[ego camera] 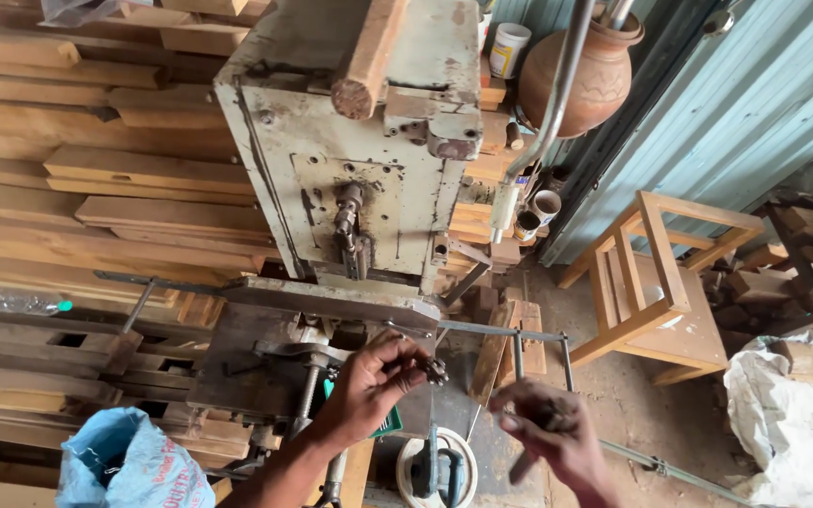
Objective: Inspecting and adjusting the drive chain and mechanical components of a woodworking machine.
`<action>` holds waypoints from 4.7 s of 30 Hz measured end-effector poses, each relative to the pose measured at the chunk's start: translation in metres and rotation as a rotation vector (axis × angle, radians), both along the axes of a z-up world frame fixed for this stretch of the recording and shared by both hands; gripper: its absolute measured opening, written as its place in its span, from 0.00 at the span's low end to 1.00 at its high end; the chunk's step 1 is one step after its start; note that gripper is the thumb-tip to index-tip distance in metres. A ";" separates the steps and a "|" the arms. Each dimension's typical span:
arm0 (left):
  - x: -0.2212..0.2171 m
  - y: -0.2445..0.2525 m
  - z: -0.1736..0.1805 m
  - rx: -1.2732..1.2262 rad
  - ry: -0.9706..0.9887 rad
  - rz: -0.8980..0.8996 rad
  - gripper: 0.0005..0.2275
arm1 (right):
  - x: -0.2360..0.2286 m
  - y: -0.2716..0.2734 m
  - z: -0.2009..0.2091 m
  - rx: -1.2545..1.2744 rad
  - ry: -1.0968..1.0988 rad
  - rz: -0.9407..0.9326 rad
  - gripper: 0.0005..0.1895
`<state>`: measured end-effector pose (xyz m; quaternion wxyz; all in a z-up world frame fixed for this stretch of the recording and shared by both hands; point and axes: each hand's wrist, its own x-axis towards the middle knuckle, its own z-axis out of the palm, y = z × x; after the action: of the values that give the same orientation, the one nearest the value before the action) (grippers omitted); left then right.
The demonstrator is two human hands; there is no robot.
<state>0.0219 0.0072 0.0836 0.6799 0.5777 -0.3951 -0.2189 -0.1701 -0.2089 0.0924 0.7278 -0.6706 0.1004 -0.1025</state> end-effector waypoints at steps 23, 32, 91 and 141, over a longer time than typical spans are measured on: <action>0.013 0.018 0.053 0.091 -0.436 0.440 0.05 | 0.038 0.011 0.036 -0.316 0.046 -0.074 0.20; 0.028 0.006 0.033 0.118 -0.888 0.411 0.11 | 0.028 0.009 0.064 -0.076 0.040 -0.089 0.16; -0.049 -0.067 -0.060 -0.037 0.395 -0.566 0.12 | 0.035 -0.021 0.302 -0.401 -0.386 -0.229 0.01; 0.005 -0.009 0.088 -0.305 0.103 0.019 0.07 | 0.050 -0.011 0.257 -0.541 -0.286 0.114 0.07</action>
<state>0.0266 -0.0013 0.1712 0.7811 0.4595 -0.3827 -0.1795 -0.1204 -0.2200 0.3492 0.5341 -0.8235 -0.0718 -0.1776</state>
